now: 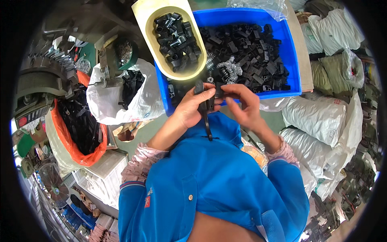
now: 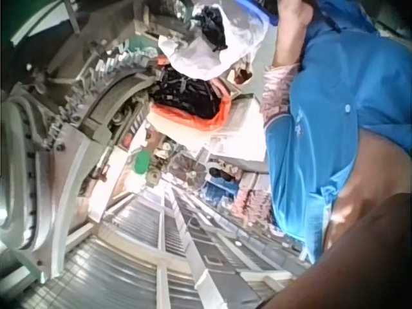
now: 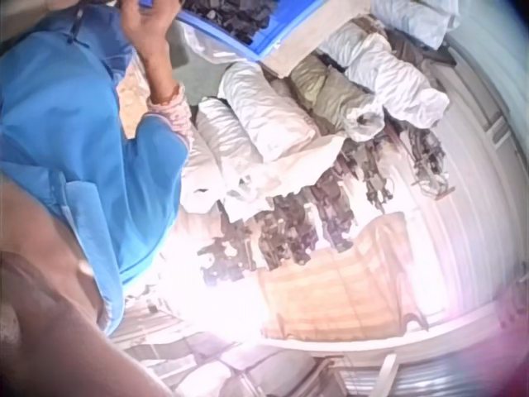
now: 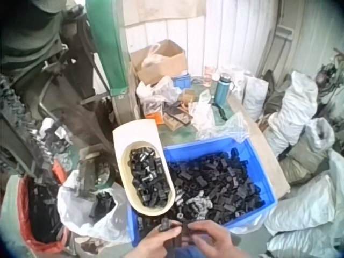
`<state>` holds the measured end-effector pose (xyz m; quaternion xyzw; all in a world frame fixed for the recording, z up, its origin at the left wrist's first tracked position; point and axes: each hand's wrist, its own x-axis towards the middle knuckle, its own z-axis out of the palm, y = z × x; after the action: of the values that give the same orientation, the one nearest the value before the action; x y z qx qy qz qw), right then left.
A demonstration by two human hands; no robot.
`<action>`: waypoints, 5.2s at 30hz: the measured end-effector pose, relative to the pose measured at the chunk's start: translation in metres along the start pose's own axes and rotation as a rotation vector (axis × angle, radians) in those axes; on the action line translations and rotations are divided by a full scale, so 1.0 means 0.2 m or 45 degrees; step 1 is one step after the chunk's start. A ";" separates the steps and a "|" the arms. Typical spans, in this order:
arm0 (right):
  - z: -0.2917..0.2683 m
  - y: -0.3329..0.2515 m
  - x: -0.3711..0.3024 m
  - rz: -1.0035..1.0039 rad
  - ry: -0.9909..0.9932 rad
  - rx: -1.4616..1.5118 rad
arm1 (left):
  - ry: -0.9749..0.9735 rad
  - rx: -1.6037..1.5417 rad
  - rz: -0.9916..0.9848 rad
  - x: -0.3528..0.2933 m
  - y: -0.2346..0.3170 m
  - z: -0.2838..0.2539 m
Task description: The person repeatedly picks small black plastic components from a blue bin, attaches a metal spring to each, and places the assembled unit into a white sack. The cycle continues throughout the clip with consistent hand movements.
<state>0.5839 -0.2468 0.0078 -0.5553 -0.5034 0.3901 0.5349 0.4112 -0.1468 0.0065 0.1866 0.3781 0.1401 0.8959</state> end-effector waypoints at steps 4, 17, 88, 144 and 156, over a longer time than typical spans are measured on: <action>-0.08 -0.01 0.12 0.225 -0.127 0.333 | -0.017 -0.011 0.001 0.02 0.00 -0.05; -0.46 0.30 0.51 0.305 -0.247 -0.822 | 0.004 0.161 0.404 -0.03 0.04 -0.04; 0.38 -0.11 0.52 1.180 -0.663 1.186 | 0.442 0.979 1.742 -0.28 0.18 -0.28; 0.41 -0.06 0.46 0.508 -0.128 1.121 | 0.208 -0.339 0.785 -0.28 0.27 -0.32; 0.29 -0.08 0.49 0.529 -0.142 1.017 | -0.195 -0.256 0.502 -0.34 0.18 -0.31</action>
<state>0.5440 -0.1408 0.0263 -0.3727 -0.2194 0.6821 0.5897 0.3173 -0.1272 0.0249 0.1769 0.2495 0.3348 0.8913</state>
